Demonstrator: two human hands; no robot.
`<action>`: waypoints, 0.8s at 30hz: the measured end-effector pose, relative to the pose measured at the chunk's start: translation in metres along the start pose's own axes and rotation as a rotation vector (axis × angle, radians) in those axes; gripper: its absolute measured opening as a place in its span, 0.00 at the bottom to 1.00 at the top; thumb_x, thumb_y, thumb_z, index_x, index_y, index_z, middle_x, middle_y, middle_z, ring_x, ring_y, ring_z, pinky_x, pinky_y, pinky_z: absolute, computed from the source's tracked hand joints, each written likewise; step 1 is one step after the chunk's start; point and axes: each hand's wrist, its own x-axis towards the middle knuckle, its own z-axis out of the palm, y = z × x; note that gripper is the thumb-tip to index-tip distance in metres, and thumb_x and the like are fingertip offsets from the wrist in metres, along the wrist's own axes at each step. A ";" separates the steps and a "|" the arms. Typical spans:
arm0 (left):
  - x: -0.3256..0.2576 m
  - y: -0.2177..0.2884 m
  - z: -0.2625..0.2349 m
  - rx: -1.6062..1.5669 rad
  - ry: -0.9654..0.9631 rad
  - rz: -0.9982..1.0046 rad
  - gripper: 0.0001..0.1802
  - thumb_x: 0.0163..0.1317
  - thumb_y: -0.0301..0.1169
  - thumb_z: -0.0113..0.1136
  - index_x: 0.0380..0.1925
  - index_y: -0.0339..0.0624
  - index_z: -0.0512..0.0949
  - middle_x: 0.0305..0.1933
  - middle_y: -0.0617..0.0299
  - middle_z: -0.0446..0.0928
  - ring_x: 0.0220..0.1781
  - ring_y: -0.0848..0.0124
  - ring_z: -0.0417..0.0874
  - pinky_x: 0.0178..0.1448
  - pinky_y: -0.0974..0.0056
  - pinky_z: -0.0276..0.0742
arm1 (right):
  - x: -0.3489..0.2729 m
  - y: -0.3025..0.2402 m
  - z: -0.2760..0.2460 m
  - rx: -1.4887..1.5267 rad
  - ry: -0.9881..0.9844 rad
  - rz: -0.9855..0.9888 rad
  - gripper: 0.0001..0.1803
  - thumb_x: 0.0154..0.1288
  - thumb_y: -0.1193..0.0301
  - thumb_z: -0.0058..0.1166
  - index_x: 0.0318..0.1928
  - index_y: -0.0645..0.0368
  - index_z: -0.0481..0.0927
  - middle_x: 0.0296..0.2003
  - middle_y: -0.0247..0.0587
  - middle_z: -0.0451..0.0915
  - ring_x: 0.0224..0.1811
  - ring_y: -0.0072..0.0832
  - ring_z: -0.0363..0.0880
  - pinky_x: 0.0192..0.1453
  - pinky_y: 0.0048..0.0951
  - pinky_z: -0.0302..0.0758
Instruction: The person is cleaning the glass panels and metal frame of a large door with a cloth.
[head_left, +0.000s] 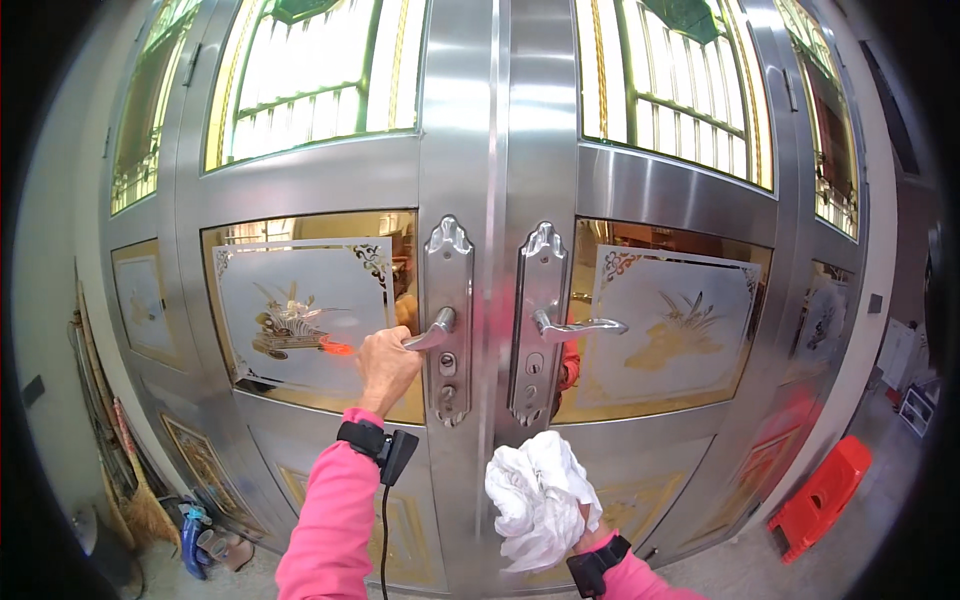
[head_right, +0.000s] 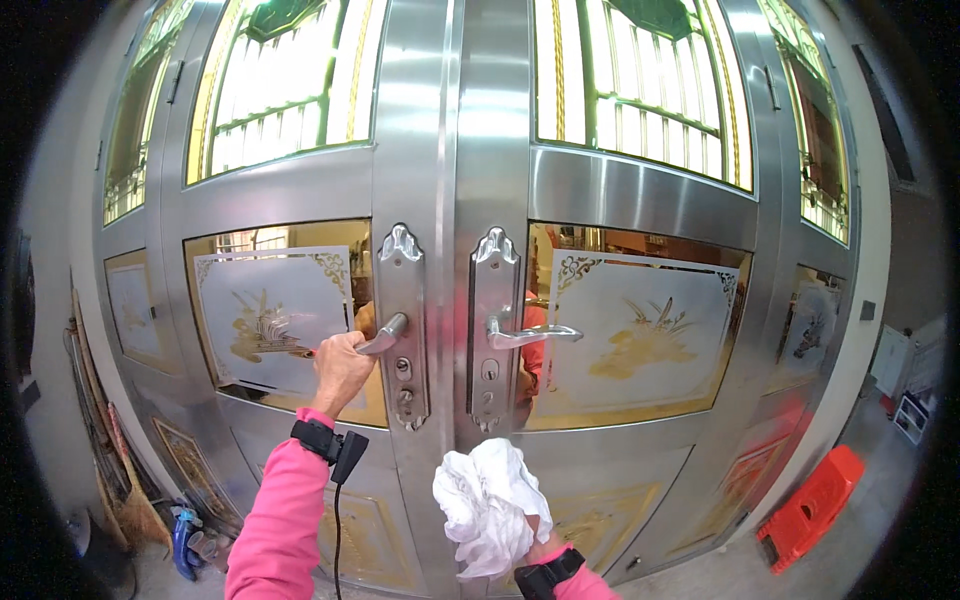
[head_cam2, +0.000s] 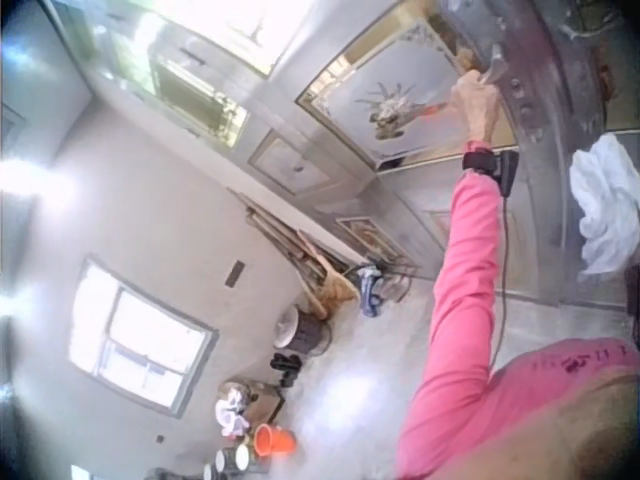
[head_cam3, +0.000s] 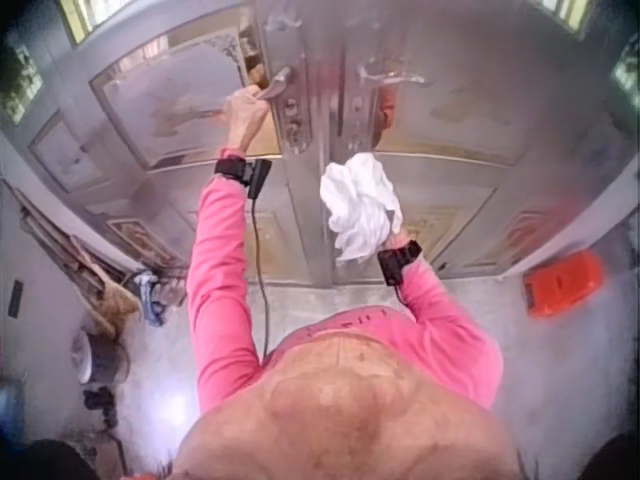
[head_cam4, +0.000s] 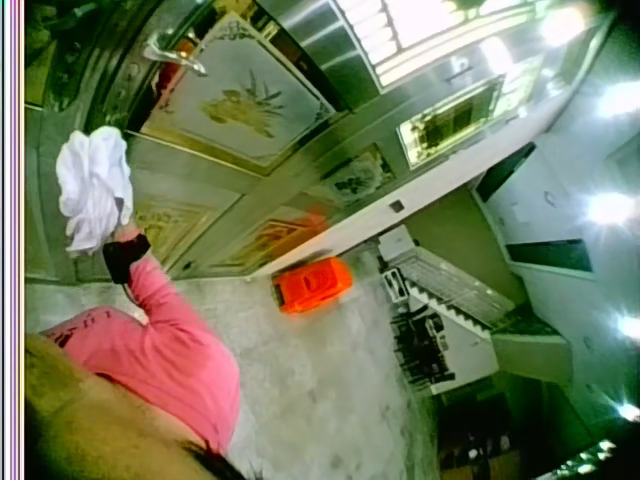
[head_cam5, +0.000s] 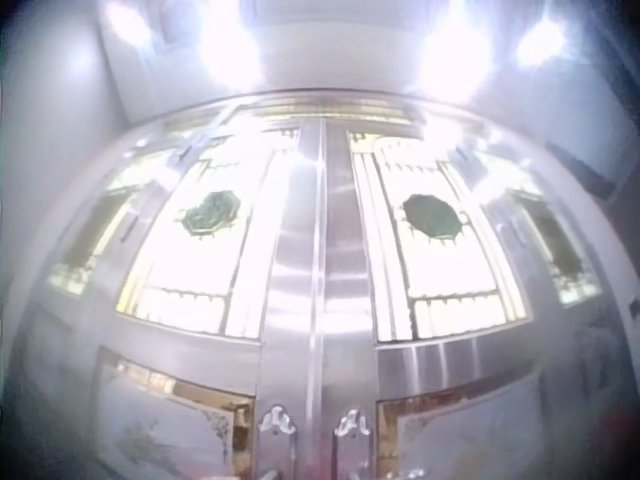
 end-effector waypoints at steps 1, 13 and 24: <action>0.001 -0.001 0.005 -0.008 -0.012 0.002 0.17 0.49 0.45 0.59 0.18 0.43 0.77 0.22 0.47 0.76 0.29 0.47 0.77 0.30 0.50 0.69 | 0.003 -0.009 0.003 -0.006 0.007 -0.008 0.14 0.68 0.63 0.46 0.49 0.56 0.70 0.43 0.36 0.74 0.45 0.27 0.74 0.51 0.30 0.73; 0.008 -0.002 -0.005 0.128 -0.011 0.013 0.20 0.56 0.48 0.56 0.18 0.43 0.77 0.24 0.48 0.77 0.30 0.46 0.77 0.31 0.49 0.69 | 0.060 -0.128 0.083 -0.230 -0.404 -0.425 0.20 0.69 0.65 0.44 0.57 0.62 0.66 0.51 0.40 0.73 0.50 0.28 0.74 0.56 0.30 0.73; 0.014 0.011 -0.005 0.247 -0.002 0.077 0.17 0.57 0.47 0.55 0.20 0.48 0.79 0.23 0.55 0.79 0.30 0.54 0.80 0.31 0.53 0.73 | 0.273 -0.200 0.264 -1.746 -0.239 -1.907 0.39 0.50 0.56 0.59 0.60 0.62 0.62 0.52 0.59 0.66 0.57 0.50 0.63 0.61 0.47 0.62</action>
